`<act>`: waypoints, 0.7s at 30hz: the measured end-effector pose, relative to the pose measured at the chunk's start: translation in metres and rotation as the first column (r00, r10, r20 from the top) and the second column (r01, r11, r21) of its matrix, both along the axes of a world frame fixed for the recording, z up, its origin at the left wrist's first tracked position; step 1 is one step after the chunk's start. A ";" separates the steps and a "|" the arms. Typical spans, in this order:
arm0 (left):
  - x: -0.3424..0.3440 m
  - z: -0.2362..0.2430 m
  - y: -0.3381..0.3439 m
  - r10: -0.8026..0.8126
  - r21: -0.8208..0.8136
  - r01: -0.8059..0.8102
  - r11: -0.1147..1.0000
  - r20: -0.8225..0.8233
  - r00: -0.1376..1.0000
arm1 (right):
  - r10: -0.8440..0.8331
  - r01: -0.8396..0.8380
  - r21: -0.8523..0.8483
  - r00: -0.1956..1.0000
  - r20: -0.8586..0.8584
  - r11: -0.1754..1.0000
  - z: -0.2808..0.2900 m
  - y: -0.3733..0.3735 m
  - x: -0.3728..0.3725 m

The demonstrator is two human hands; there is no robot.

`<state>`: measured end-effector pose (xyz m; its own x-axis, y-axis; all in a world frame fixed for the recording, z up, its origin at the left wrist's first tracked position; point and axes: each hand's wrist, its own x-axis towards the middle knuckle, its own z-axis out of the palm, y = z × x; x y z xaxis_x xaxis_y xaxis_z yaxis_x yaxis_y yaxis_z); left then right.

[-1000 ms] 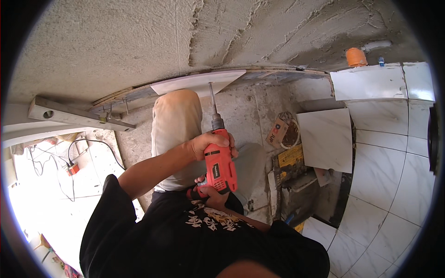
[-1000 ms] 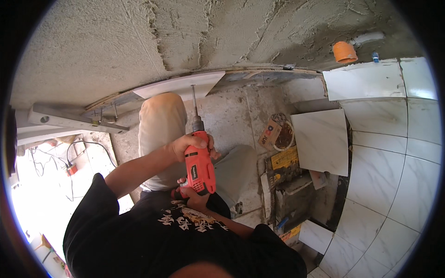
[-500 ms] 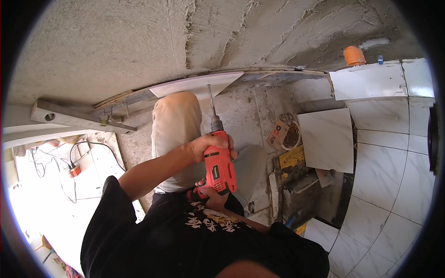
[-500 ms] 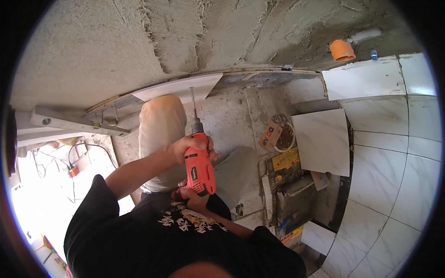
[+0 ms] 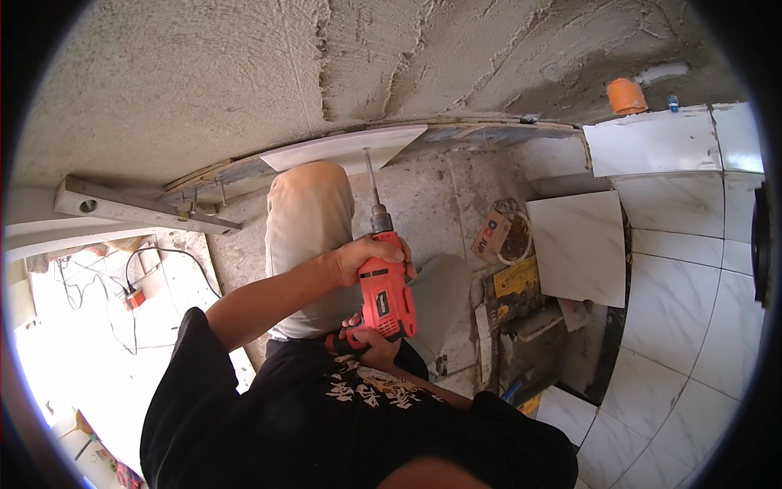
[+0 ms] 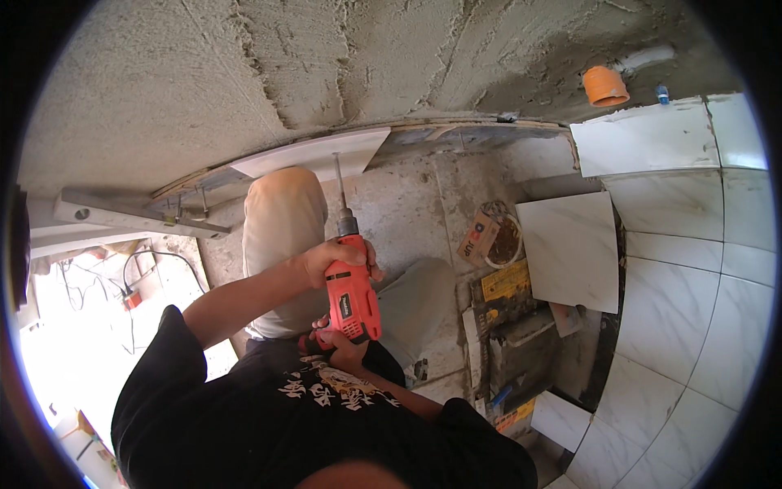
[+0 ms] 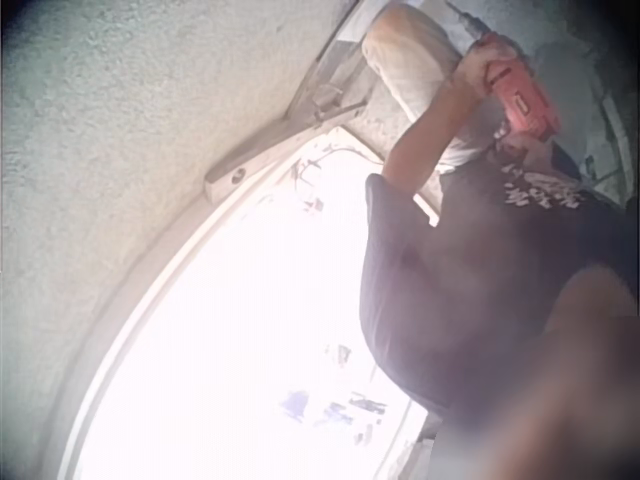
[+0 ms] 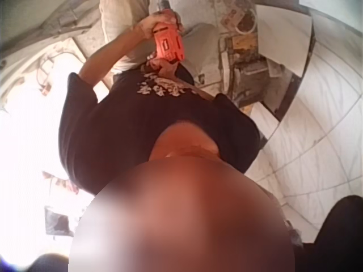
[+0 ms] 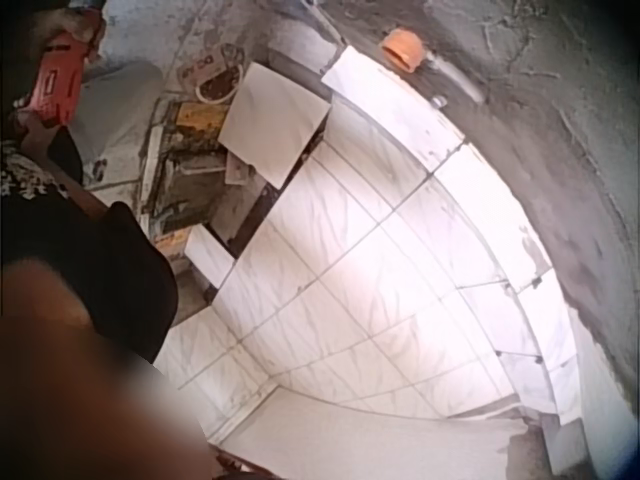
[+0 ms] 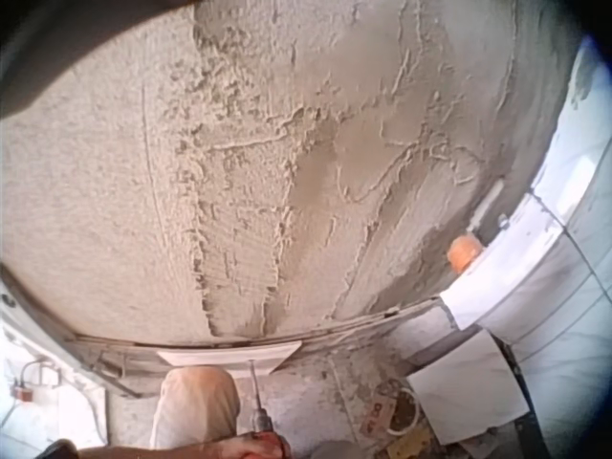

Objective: Drilling a hole into a ceramic wall tile using a power drill.

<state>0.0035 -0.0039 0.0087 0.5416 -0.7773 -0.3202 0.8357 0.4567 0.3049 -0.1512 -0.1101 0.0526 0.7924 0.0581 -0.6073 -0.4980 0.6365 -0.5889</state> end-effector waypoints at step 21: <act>0.001 0.008 0.002 -0.037 0.072 0.037 0.997 0.000 0.999 | 0.009 -0.009 0.010 1.000 0.026 1.000 0.003 -0.001 0.002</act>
